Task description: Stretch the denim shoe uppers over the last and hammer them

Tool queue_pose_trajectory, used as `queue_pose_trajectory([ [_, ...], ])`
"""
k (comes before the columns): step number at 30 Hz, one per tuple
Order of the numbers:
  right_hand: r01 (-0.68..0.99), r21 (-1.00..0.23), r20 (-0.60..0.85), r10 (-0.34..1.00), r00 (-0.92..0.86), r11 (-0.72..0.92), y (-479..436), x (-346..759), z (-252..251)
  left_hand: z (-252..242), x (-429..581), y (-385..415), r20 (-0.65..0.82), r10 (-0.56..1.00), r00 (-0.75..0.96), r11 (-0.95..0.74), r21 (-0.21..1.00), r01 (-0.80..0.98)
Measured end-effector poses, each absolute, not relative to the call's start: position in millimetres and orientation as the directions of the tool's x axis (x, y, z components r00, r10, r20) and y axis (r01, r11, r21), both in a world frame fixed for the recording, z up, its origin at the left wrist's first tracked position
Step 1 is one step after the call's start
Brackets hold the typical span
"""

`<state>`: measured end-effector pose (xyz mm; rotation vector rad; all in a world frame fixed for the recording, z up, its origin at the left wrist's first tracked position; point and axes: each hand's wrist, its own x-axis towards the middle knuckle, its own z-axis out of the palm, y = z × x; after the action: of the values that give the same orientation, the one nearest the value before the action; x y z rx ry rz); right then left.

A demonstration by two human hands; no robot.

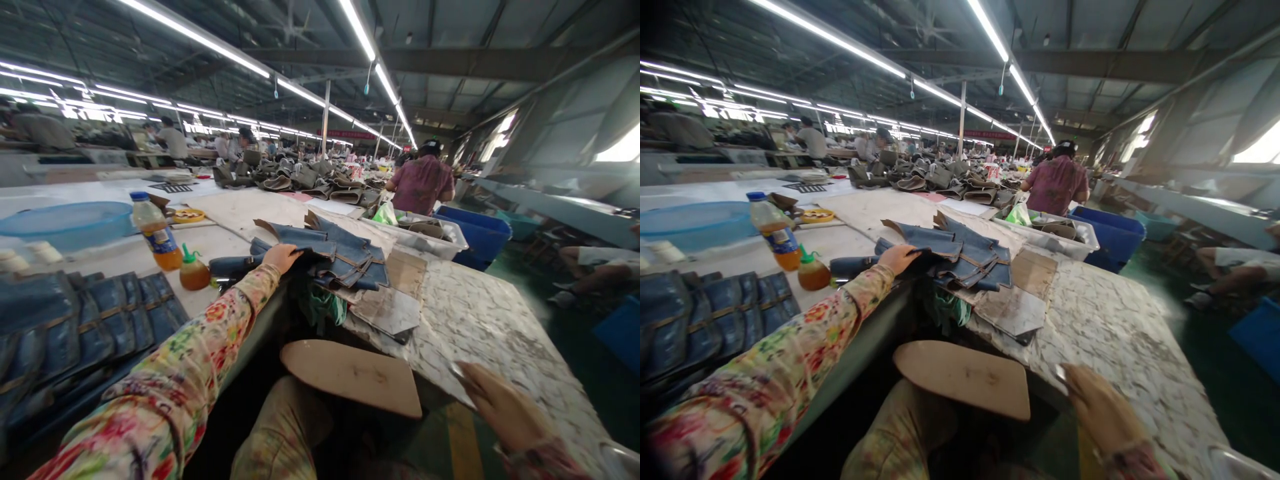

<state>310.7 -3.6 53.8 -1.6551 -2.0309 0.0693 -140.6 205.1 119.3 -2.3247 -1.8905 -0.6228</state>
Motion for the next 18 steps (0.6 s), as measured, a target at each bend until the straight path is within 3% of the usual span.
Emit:
queue_pose_trajectory([
  [4,0.836,-0.267,0.275,0.870,-0.410,0.479,60,227,69,138,-97,208,0.474,0.847,0.242,-0.363,0.182,0.914],
  [7,0.792,-0.222,0.314,0.810,-0.495,0.569,95,174,85,141,-74,203,0.477,0.809,0.342,-0.465,0.166,0.869],
  [14,0.843,-0.034,0.246,0.822,-0.513,0.536,155,129,93,135,-65,190,0.394,0.788,0.474,-0.559,0.136,0.818],
  [18,0.865,-0.041,0.217,0.850,-0.481,0.500,187,129,89,138,-62,188,0.359,0.796,0.487,-0.560,0.135,0.817],
])
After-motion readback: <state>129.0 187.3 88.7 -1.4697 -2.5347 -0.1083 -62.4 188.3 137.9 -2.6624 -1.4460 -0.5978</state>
